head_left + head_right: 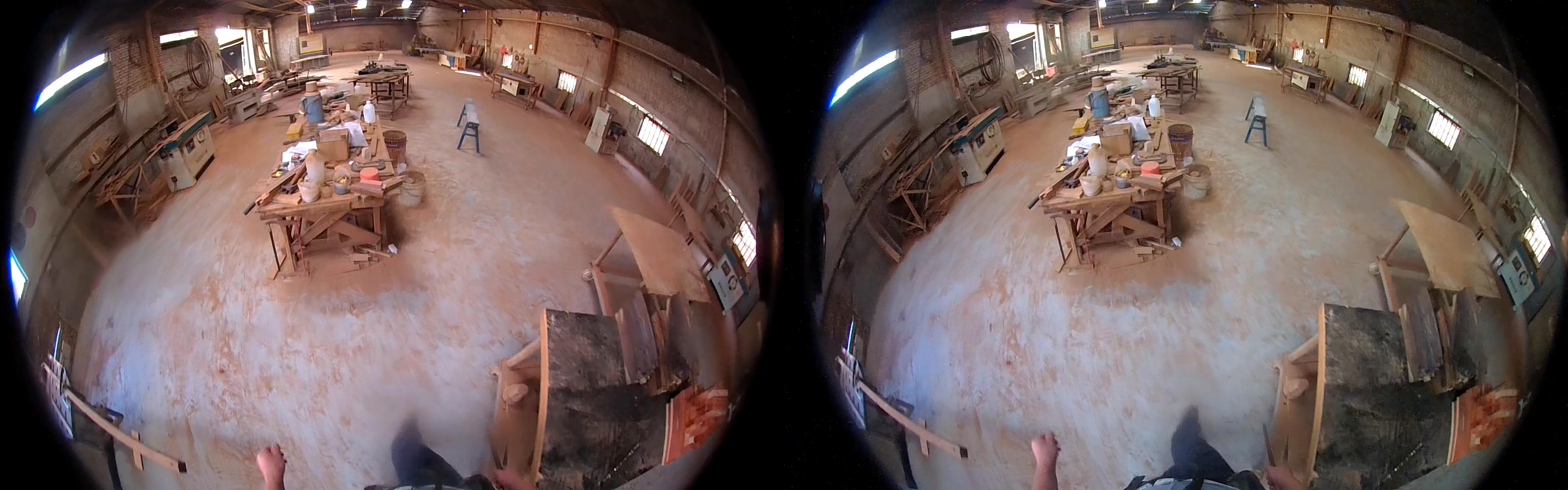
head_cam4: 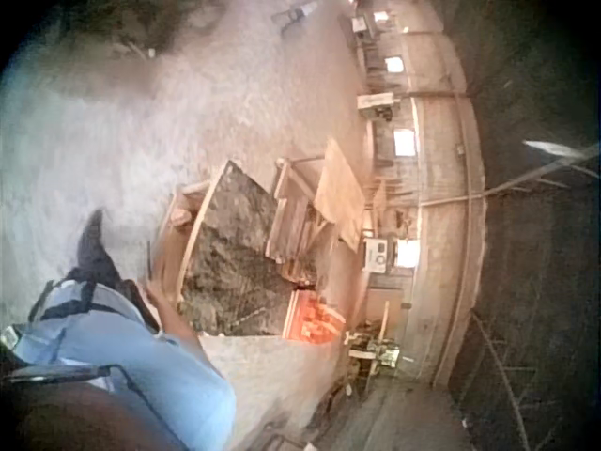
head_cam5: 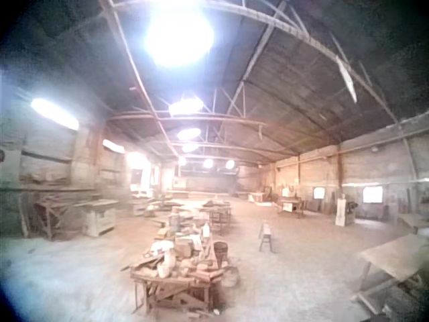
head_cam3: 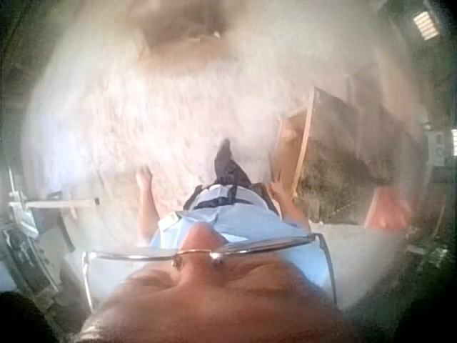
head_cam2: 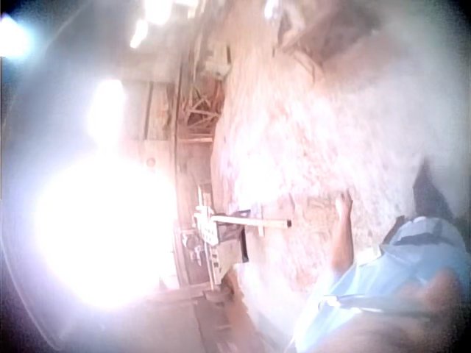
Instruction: The person repeatedly picks up wooden planks from a stack, uses a metal file to smooth the edges on a workbench, and returns the planks to the stack. The cycle of picking, filing, and stacking continues throughout the clip.
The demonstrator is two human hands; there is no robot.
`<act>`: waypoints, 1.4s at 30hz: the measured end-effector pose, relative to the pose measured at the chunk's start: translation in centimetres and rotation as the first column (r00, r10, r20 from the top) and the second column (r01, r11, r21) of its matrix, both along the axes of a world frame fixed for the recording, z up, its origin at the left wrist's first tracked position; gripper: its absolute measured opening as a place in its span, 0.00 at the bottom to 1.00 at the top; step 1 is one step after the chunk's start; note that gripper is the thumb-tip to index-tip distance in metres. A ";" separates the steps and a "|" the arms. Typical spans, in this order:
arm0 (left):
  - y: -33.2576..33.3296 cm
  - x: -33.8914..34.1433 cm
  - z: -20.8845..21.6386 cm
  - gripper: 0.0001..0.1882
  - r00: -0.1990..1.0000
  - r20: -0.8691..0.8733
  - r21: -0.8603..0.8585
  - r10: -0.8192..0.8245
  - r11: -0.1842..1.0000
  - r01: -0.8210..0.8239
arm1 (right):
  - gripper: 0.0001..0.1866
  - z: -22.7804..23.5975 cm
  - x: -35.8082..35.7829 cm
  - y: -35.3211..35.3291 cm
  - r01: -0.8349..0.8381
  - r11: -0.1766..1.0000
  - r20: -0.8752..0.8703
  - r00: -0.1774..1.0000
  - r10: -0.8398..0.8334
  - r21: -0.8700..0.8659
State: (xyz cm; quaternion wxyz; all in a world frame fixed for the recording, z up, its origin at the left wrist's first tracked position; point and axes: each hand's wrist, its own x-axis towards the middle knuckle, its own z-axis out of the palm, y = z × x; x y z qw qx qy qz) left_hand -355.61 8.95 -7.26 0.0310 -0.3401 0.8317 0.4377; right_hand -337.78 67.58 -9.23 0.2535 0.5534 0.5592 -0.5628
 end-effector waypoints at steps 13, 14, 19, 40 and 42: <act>15.0 -47.1 6.4 0.18 0.845 -0.097 -0.254 -0.525 0.834 0.489 | 0.10 3.6 -31.7 1.7 0.266 0.964 -0.200 0.944 -0.262 -0.005; 15.7 -51.9 6.3 0.17 0.805 -0.186 -0.317 -0.563 0.810 0.493 | 0.10 4.0 -33.0 1.9 0.319 0.946 -0.217 0.929 -0.301 0.054; 19.0 -77.1 8.4 0.14 0.756 -0.169 -0.419 -0.632 0.740 0.525 | 0.12 3.7 -34.9 -0.7 0.349 0.905 -0.217 0.929 -0.300 0.243; 34.2 -104.0 14.0 0.22 0.071 0.078 -0.450 -0.994 0.029 0.892 | 0.19 12.8 -39.4 -30.0 0.697 0.586 0.325 0.488 -0.810 0.413; 35.4 -99.1 14.6 0.21 -0.041 -0.127 -0.491 -0.991 0.027 0.871 | 0.20 12.7 -41.3 -27.7 0.694 0.603 0.313 0.515 -0.798 0.393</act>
